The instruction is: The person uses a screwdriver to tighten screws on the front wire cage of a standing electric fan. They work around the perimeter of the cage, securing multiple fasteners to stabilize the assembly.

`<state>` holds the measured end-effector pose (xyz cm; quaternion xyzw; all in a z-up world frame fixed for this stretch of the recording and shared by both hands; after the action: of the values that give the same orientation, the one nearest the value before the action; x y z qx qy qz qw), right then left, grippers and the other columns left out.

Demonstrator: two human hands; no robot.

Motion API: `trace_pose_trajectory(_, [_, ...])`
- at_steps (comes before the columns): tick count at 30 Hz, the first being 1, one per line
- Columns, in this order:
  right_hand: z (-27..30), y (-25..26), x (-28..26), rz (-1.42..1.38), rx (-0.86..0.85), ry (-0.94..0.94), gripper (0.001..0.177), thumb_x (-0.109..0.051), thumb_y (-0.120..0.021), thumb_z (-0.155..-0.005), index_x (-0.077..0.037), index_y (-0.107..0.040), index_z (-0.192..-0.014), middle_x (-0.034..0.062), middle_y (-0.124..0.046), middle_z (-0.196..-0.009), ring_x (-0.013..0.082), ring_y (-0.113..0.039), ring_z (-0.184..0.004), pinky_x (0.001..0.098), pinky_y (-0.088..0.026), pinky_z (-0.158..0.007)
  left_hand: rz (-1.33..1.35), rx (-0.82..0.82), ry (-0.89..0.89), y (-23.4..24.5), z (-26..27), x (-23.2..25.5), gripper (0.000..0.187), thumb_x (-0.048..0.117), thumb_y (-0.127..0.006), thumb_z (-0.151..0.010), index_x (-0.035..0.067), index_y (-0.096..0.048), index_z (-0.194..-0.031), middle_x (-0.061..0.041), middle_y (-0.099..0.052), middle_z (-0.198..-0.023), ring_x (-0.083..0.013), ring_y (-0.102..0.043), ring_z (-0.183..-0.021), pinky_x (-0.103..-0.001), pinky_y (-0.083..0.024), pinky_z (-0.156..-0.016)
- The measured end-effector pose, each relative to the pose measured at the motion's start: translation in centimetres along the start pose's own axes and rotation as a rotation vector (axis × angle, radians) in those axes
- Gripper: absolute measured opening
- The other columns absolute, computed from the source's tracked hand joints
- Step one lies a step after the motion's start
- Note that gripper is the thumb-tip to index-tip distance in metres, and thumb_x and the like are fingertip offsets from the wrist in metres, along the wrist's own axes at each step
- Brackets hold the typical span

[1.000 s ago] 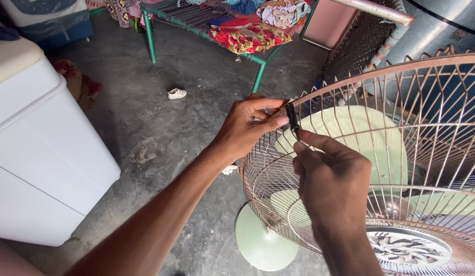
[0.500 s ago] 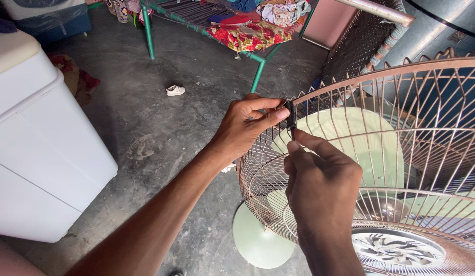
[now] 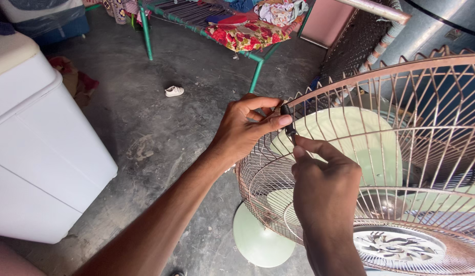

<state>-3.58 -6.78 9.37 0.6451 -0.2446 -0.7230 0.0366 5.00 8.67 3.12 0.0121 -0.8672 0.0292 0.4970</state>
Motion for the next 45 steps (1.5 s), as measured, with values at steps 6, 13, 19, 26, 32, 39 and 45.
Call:
trace_pose_trajectory(6, [0.4,0.3,-0.6,0.154,0.070,0.021,0.020,-0.020,-0.074,-0.090,-0.001,-0.080,-0.091,0.0108,-0.069,-0.063,0.0136,-0.057,-0.051,0.0316,-0.043,-0.052,-0.007,0.008,-0.021,-0.1,0.1,-0.2,0.041,0.028,-0.083,-0.086,0.000,-0.075,-0.116,-0.011,-0.070,-0.110,-0.0179,-0.075,-0.095,-0.030,-0.064,-0.077])
trace_pose_trajectory(13, [0.2,0.5,-0.4,0.113,0.083,0.007,0.028,-0.023,-0.080,-0.088,0.004,-0.078,-0.084,0.0109,-0.071,-0.062,0.0130,-0.052,-0.046,0.0319,-0.037,-0.045,-0.021,0.004,0.010,0.0,0.2,-0.4,0.045,0.030,-0.082,-0.085,0.000,-0.073,-0.118,-0.011,-0.069,-0.112,-0.0195,-0.074,-0.095,-0.031,-0.063,-0.077])
trace_pose_trajectory(19, [0.9,-1.4,-0.1,-0.277,-0.069,-0.106,0.015,-0.007,-0.070,-0.087,0.004,-0.076,-0.094,0.0100,-0.066,-0.065,0.0125,-0.046,-0.041,0.0317,-0.031,-0.037,-0.086,-0.030,0.050,0.5,0.2,-0.7,0.049,0.041,-0.073,-0.091,0.002,-0.075,-0.119,-0.010,-0.069,-0.113,-0.0205,-0.073,-0.099,-0.036,-0.061,-0.082])
trace_pose_trajectory(26, [0.1,-0.8,-1.6,0.061,-0.043,0.116,0.022,-0.013,-0.067,-0.090,-0.002,-0.083,-0.101,0.0100,-0.062,-0.060,0.0128,-0.048,-0.048,0.0335,-0.036,-0.046,-0.121,-0.025,-0.046,0.4,0.2,-0.5,0.058,0.051,-0.069,-0.093,0.001,-0.075,-0.121,-0.010,-0.070,-0.111,-0.0200,-0.072,-0.103,-0.038,-0.057,-0.091])
trace_pose_trajectory(32, [0.5,-0.3,-3.4,0.462,0.038,0.348,0.021,-0.019,-0.067,-0.090,-0.009,-0.080,-0.103,0.0201,-0.070,-0.066,0.0246,-0.067,-0.050,0.0383,-0.051,-0.057,-0.081,0.005,0.011,0.0,0.4,-1.1,0.066,0.056,-0.068,-0.091,0.000,-0.072,-0.126,-0.009,-0.066,-0.109,-0.0206,-0.069,-0.098,-0.036,-0.057,-0.084])
trace_pose_trajectory(39, [0.4,0.2,-3.1,0.493,0.034,0.352,0.022,-0.019,-0.069,-0.090,-0.010,-0.079,-0.107,0.0211,-0.071,-0.066,0.0238,-0.068,-0.050,0.0395,-0.051,-0.056,-0.035,0.007,0.023,0.0,0.4,-1.2,0.062,0.049,-0.071,-0.091,-0.002,-0.071,-0.125,-0.010,-0.063,-0.108,-0.0203,-0.069,-0.095,-0.035,-0.057,-0.078])
trace_pose_trajectory(45, [0.4,0.1,-3.3,0.457,0.029,0.369,0.023,-0.019,-0.069,-0.090,-0.009,-0.079,-0.108,0.0176,-0.074,-0.069,0.0194,-0.068,-0.054,0.0367,-0.052,-0.059,-0.056,0.012,-0.007,0.1,0.2,-0.8,0.055,0.045,-0.073,-0.092,0.000,-0.071,-0.124,-0.008,-0.063,-0.108,-0.0201,-0.073,-0.096,-0.032,-0.062,-0.079])
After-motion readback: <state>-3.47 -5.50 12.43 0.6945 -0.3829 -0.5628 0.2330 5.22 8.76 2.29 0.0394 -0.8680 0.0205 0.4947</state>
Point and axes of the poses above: each hand's wrist, its own z-axis away from the middle knuckle, its own y-axis out of the back of the hand, x = y × z, the point moved 5 cm from there along -z, towards the middle knuckle
